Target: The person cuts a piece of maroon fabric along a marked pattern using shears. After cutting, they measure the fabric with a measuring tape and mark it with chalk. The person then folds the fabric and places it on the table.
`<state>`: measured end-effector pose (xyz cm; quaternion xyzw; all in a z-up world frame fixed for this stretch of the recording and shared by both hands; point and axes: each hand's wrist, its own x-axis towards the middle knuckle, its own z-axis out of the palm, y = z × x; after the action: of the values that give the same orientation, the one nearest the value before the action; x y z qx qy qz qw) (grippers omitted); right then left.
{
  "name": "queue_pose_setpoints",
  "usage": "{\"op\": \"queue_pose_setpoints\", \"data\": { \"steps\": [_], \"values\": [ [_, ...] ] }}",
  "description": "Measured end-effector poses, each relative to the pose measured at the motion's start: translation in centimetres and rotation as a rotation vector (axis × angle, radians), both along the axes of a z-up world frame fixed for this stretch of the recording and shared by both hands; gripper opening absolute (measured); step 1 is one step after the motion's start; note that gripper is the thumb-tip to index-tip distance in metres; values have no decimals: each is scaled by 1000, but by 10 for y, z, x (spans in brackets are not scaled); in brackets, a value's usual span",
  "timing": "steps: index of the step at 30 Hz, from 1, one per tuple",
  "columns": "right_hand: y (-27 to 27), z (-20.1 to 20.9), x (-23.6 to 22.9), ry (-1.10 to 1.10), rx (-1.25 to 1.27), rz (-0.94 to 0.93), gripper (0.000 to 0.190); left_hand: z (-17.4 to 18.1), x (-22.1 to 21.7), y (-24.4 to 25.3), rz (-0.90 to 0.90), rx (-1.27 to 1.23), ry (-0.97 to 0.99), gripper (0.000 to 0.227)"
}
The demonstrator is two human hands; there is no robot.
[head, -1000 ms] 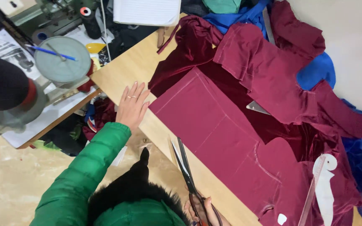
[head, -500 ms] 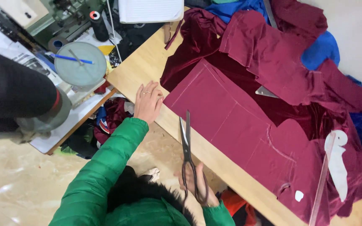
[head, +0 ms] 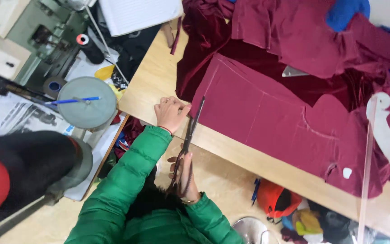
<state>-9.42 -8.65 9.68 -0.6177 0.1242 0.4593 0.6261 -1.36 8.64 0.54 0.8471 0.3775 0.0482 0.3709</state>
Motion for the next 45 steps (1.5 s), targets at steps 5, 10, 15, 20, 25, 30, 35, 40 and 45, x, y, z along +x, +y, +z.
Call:
{"op": "queue_pose_setpoints", "data": {
  "steps": [5, 10, 15, 20, 25, 30, 35, 40, 45],
  "values": [
    [19, -18, -13, 26, 13, -102, 72, -3, 1, 3, -12, -12, -9, 35],
    [23, -25, -17, -28, 24, -73, 74, -13, -6, 8, -115, -7, -13, 25],
    [27, -30, -13, 16, 48, -106, 69, -20, -4, 10, -133, -1, -8, 22],
    [32, -29, -12, 61, 70, -124, 65, -22, -4, 13, -148, -3, -20, 21],
    [32, -41, -13, 17, 29, -110, 66, -25, -5, 14, -142, -9, -40, 21],
    [29, -51, -13, 18, 104, -132, 54, -21, -5, 15, -149, -9, -53, 20],
    [40, -30, -7, 19, 70, -122, 63, -21, -5, 19, -173, -14, -43, 18],
    [52, -29, 16, 48, 22, -93, 74, -20, -8, 25, -201, -65, -42, 19],
    [62, -29, 36, 48, -7, -53, 84, -15, -8, 28, -200, -96, -36, 20]
  ]
}}
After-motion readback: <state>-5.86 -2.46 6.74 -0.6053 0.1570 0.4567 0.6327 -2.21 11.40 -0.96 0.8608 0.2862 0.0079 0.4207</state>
